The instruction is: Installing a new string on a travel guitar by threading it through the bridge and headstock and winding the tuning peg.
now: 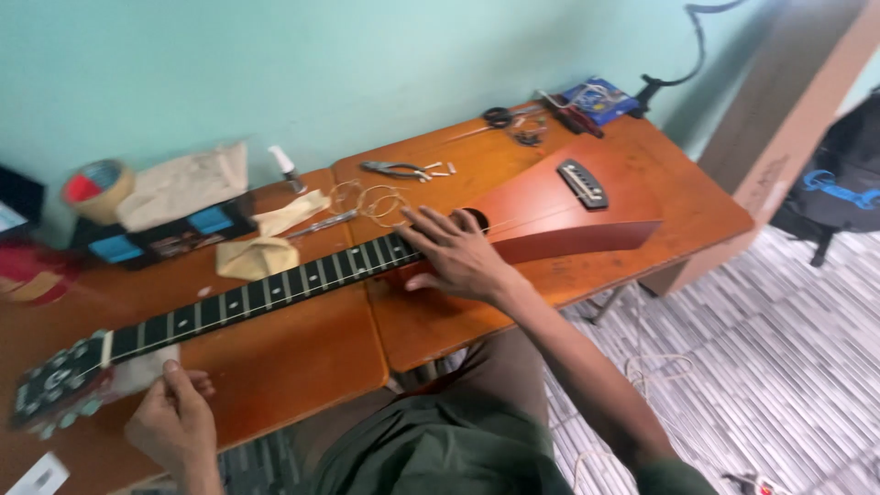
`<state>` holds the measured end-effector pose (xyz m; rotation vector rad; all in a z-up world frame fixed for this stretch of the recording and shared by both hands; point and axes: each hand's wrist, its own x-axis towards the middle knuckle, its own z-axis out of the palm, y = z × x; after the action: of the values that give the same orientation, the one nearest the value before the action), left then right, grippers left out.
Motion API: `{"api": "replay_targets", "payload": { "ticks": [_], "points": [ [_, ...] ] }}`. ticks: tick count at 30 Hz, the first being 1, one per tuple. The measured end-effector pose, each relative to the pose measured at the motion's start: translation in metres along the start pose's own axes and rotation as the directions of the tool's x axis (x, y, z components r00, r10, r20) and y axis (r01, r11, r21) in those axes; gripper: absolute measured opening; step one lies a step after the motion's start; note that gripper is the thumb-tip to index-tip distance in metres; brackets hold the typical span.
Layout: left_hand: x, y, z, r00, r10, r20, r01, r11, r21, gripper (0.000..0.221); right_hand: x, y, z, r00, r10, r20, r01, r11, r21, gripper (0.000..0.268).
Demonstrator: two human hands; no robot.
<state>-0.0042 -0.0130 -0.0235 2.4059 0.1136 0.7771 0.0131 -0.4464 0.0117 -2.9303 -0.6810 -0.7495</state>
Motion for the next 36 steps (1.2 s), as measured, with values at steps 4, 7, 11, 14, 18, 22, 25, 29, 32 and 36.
{"api": "replay_targets", "payload": {
  "ticks": [4,7,11,14,18,22,25,29,32,36],
  "points": [
    [0.004,0.032,0.022,0.965,0.233,-0.117,-0.218,0.967,0.133,0.052,-0.053,0.036,-0.045,0.978,0.14,0.157,-0.157,0.982,0.102,0.087],
    [0.015,0.084,0.025,0.833,0.545,-0.102,-0.534,0.838,0.113,0.039,-0.095,0.068,-0.057,0.952,0.297,0.079,-0.298,0.955,0.004,0.076],
    [0.012,0.097,0.043,0.815,0.561,0.144,-0.579,0.796,0.175,0.054,-0.136,0.098,-0.04,0.892,0.448,-0.056,-0.444,0.847,-0.293,0.082],
    [0.009,0.11,0.053,0.814,0.552,0.179,-0.576,0.807,0.128,0.051,-0.115,0.068,-0.029,0.937,0.325,-0.133,-0.35,0.891,-0.289,0.085],
    [0.008,0.124,0.073,0.788,0.592,0.167,-0.607,0.792,0.057,0.05,-0.063,-0.005,-0.031,0.978,0.206,-0.022,-0.206,0.978,-0.039,0.096],
    [0.023,0.123,0.052,0.753,0.637,0.165,-0.649,0.76,0.027,0.045,-0.054,0.005,-0.03,0.982,0.187,0.003,-0.187,0.982,-0.022,0.082],
    [0.036,0.103,0.044,0.794,0.556,0.244,-0.584,0.809,0.057,0.045,-0.071,0.039,-0.021,0.975,0.13,-0.181,-0.172,0.955,-0.24,0.062],
    [0.045,0.072,0.044,0.832,0.533,0.158,-0.553,0.821,0.14,0.045,-0.085,0.058,-0.036,0.816,0.578,0.007,-0.563,0.797,-0.218,0.065],
    [0.046,0.068,0.059,0.859,0.486,0.162,-0.509,0.847,0.155,0.053,-0.077,0.031,-0.009,0.829,0.558,0.037,-0.535,0.811,-0.236,0.078],
    [0.045,0.09,0.06,0.843,0.528,0.107,-0.538,0.83,0.143,0.049,-0.01,-0.045,-0.031,0.973,0.204,0.11,-0.207,0.978,0.013,0.082]
  ]
}}
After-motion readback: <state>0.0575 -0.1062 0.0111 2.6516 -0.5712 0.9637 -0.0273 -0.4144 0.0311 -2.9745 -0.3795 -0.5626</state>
